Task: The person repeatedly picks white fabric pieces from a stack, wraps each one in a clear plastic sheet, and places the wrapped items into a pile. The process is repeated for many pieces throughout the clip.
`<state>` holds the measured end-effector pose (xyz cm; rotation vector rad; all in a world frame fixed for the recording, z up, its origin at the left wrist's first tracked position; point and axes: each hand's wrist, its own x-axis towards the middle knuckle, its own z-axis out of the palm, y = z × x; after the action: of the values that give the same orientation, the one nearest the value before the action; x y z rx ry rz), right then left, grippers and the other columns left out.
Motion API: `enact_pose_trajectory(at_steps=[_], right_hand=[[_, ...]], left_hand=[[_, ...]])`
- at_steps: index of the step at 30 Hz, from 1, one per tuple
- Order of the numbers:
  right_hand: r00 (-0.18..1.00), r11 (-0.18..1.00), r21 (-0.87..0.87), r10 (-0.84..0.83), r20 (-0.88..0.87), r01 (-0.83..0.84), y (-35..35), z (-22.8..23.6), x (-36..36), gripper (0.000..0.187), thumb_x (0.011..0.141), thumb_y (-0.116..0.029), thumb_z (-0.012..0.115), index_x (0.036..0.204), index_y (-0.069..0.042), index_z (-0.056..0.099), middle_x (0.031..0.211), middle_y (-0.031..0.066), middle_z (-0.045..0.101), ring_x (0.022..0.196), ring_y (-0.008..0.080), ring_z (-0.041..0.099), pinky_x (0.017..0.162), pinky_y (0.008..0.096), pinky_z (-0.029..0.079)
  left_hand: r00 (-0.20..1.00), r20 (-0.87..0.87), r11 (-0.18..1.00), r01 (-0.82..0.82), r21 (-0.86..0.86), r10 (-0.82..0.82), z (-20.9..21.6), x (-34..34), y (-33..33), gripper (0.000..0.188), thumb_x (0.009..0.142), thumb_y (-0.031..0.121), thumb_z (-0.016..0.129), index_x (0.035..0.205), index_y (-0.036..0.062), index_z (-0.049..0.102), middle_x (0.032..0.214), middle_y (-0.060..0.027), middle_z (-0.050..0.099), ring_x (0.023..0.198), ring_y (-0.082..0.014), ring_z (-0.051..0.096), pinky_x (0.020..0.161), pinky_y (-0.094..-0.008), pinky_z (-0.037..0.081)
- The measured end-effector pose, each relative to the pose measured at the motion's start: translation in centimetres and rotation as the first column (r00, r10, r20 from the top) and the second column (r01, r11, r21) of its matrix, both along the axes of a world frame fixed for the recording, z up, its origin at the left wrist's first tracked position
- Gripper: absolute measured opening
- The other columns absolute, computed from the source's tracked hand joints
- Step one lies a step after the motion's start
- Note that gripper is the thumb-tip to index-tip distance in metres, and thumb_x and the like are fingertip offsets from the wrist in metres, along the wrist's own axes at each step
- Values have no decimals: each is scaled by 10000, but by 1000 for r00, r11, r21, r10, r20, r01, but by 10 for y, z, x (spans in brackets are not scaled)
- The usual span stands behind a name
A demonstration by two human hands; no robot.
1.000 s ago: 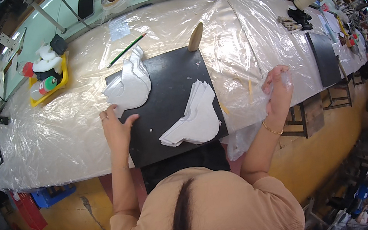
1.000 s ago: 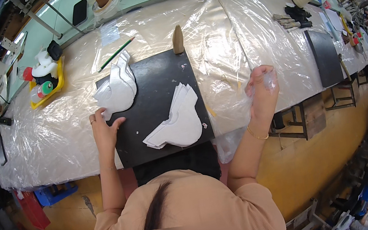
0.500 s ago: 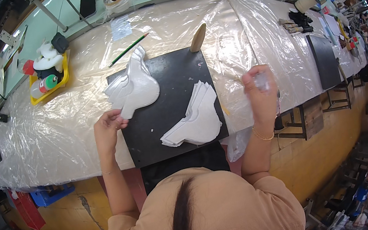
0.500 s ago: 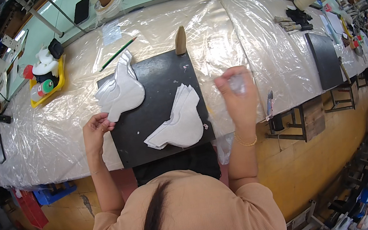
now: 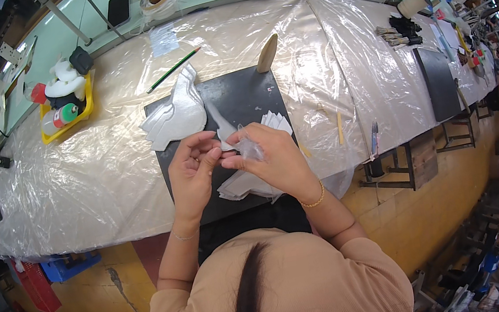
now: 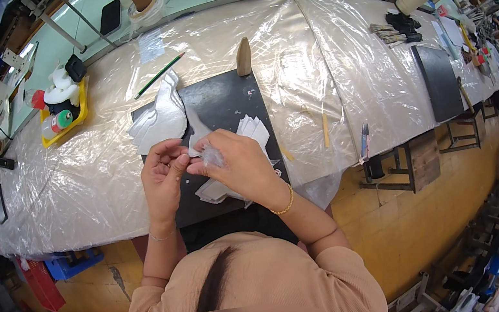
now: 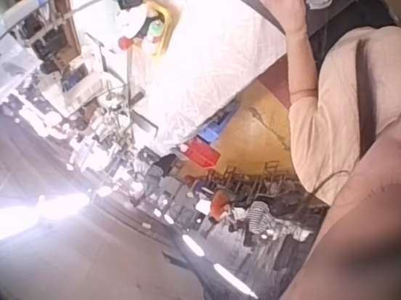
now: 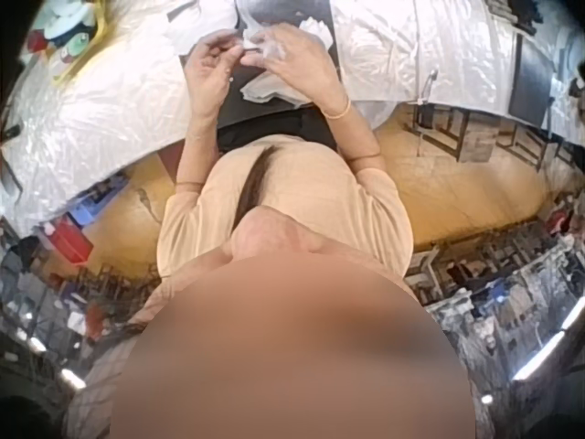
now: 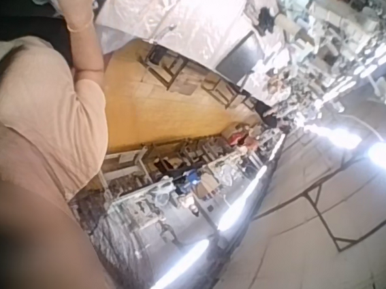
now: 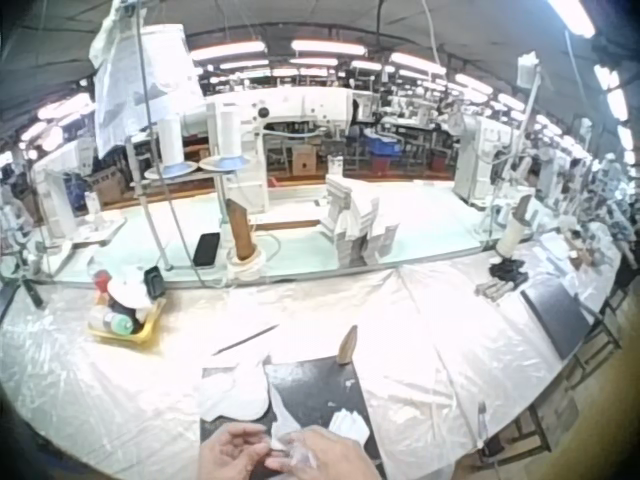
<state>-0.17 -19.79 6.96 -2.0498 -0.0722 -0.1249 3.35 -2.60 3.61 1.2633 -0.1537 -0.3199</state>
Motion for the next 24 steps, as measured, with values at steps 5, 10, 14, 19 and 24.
enact_pose_trajectory(at_steps=[5, 10, 14, 19, 24], right_hand=[[998, 997, 61, -50, -45, 53, 2, -4, -5, 306, 799, -253, 768, 947, -9, 658, 821, 108, 654, 685, 182, 596, 655, 278, 473], [993, 948, 305, -71, -92, 96, -7, -10, -4, 165, 852, -160, 698, 900, -10, 647, 833, 93, 663, 680, 202, 593, 653, 285, 475], [985, 981, 190, -68, 158, 38, -8, -10, -2, 103, 861, -106, 654, 877, -10, 619, 887, 114, 662, 758, 288, 629, 683, 339, 500], [987, 946, 324, -35, 160, -19, 6, -11, -7, 113, 864, -56, 617, 960, -17, 574, 964, 132, 666, 837, 277, 654, 799, 336, 522], [959, 573, 776, -244, -143, 262, -32, -8, -6, 278, 998, -320, 512, 878, -73, 467, 707, 45, 548, 667, 173, 640, 587, 291, 546]], left_hand=[[984, 178, 998, -35, 49, 26, 0, -12, -12, 239, 916, -43, 572, 1146, -27, 507, 963, -114, 627, 836, -144, 627, 735, -246, 507], [949, 312, 998, 22, 51, -37, -1, -18, -9, 274, 903, -40, 587, 1122, 21, 433, 985, -100, 582, 978, -170, 580, 905, -307, 454], [999, 12, 967, 50, -251, -49, 3, -17, -9, 535, 850, -54, 652, 1293, 23, 363, 1131, -134, 528, 1086, -247, 585, 987, -370, 452], [997, 20, 997, 72, -26, -71, 10, -17, -12, 686, 827, -41, 689, 1404, 14, 323, 1218, -172, 556, 1123, -234, 575, 939, -325, 487], [973, -104, 974, 216, 68, -208, 19, -16, 11, 424, 849, -32, 674, 1261, -27, 573, 1141, -150, 647, 1033, -172, 609, 864, -274, 514]])
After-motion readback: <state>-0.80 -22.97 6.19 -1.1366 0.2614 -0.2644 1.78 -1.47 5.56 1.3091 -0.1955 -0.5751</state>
